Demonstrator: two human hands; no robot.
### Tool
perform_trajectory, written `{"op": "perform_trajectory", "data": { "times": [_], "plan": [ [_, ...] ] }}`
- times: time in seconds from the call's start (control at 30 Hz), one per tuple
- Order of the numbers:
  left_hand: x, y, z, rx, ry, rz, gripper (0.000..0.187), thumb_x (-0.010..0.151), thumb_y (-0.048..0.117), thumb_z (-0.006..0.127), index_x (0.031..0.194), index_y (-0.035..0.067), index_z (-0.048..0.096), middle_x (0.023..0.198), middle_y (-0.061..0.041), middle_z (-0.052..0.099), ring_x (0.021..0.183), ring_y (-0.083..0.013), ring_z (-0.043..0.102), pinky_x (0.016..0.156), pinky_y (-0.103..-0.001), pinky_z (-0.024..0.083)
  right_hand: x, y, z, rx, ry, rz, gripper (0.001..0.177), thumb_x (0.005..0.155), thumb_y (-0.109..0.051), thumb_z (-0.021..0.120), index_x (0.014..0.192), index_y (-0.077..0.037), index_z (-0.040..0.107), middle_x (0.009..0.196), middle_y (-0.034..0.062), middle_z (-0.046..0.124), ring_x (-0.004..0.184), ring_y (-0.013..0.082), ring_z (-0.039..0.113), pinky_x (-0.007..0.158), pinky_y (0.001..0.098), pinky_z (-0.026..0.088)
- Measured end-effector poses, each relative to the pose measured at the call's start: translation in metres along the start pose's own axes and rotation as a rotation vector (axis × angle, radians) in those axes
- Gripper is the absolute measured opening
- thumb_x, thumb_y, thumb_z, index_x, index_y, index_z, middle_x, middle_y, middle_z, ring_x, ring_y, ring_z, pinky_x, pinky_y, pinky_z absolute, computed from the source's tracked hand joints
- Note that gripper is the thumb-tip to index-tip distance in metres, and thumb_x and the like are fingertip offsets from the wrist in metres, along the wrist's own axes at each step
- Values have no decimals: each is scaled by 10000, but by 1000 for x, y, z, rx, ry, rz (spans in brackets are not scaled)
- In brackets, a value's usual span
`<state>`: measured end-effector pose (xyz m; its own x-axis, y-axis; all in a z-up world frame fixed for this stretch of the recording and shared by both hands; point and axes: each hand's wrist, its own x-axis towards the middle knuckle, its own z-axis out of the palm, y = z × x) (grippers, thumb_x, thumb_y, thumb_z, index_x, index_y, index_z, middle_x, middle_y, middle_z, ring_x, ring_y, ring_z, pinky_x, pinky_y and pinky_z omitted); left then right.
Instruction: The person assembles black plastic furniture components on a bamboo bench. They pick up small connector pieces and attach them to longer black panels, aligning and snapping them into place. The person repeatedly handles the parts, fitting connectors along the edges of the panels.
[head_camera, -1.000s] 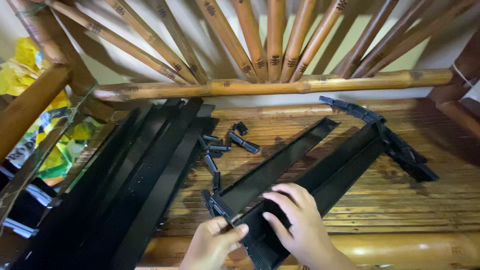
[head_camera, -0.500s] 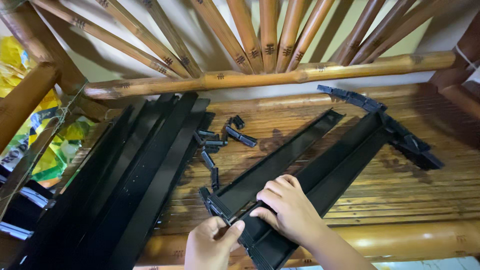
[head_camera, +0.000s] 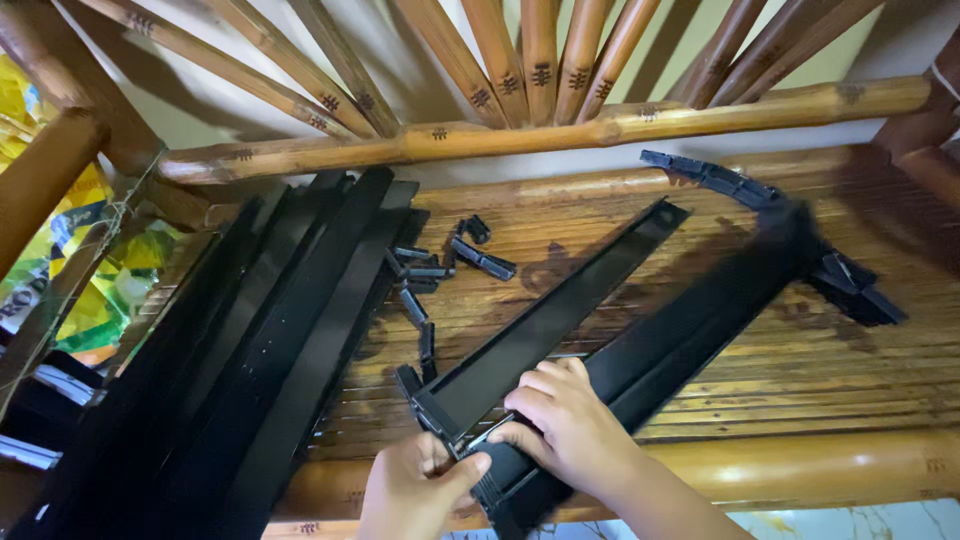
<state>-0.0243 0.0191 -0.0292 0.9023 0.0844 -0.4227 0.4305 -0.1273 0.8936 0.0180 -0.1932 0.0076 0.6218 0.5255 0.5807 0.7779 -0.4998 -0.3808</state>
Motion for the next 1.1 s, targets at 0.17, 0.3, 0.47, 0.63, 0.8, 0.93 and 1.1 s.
{"op": "perform_trajectory", "data": {
  "times": [0.17, 0.3, 0.47, 0.63, 0.8, 0.93, 1.1],
  "plan": [
    [0, 16, -11, 215, 30, 120, 292, 806, 198, 850, 778, -56, 709, 639, -70, 704, 575, -106, 646, 564, -323, 543, 10, -7, 0, -6, -28, 82, 268, 823, -348, 781, 824, -99, 684, 770, 47, 613, 804, 260, 594, 755, 421, 380],
    [8, 9, -12, -223, -98, -62, 292, 814, 348, 763, 890, 66, 767, 716, -27, 734, 636, -110, 660, 623, -299, 587, 18, 6, -20, -63, -51, 115, 310, 857, -369, 700, 728, -87, 689, 709, 65, 641, 753, 278, 616, 704, 427, 402],
    [15, -12, 1, -1090, -628, 13, 752, 970, 749, 633, 923, 7, 750, 892, -141, 780, 720, -266, 738, 628, -402, 612, 19, 18, -30, -155, 6, 235, 482, 946, -331, 582, 531, -96, 650, 571, 101, 652, 606, 330, 617, 638, 450, 417],
    [0, 0, 34, -1285, 126, -294, 671, 833, 669, 576, 1046, 58, 752, 976, -165, 796, 783, -293, 745, 712, -422, 611, 18, 0, -10, -189, -15, 310, 555, 965, -314, 548, 467, -70, 570, 527, 148, 616, 559, 379, 572, 654, 461, 428],
    [-14, 17, 48, -1288, 268, -255, 575, 857, 572, 594, 1065, 59, 750, 985, -180, 785, 796, -310, 746, 750, -440, 608, 18, -11, -13, -194, -19, 298, 540, 948, -296, 568, 456, -72, 556, 511, 144, 603, 542, 370, 566, 626, 462, 413],
    [-9, 3, 48, -1229, 368, -240, 554, 895, 525, 609, 1115, 35, 745, 1022, -171, 779, 827, -292, 739, 786, -439, 595, 16, -20, -10, -165, 24, 299, 516, 929, -269, 592, 453, -72, 553, 488, 131, 587, 513, 352, 552, 601, 459, 388],
    [-10, 1, 52, -869, 614, -110, 583, 951, 520, 616, 1131, -9, 781, 1047, -200, 797, 870, -289, 734, 833, -409, 580, 17, -24, -5, -174, 87, 319, 506, 916, -257, 604, 447, -70, 567, 479, 124, 582, 494, 347, 548, 593, 460, 378]
  ]
}}
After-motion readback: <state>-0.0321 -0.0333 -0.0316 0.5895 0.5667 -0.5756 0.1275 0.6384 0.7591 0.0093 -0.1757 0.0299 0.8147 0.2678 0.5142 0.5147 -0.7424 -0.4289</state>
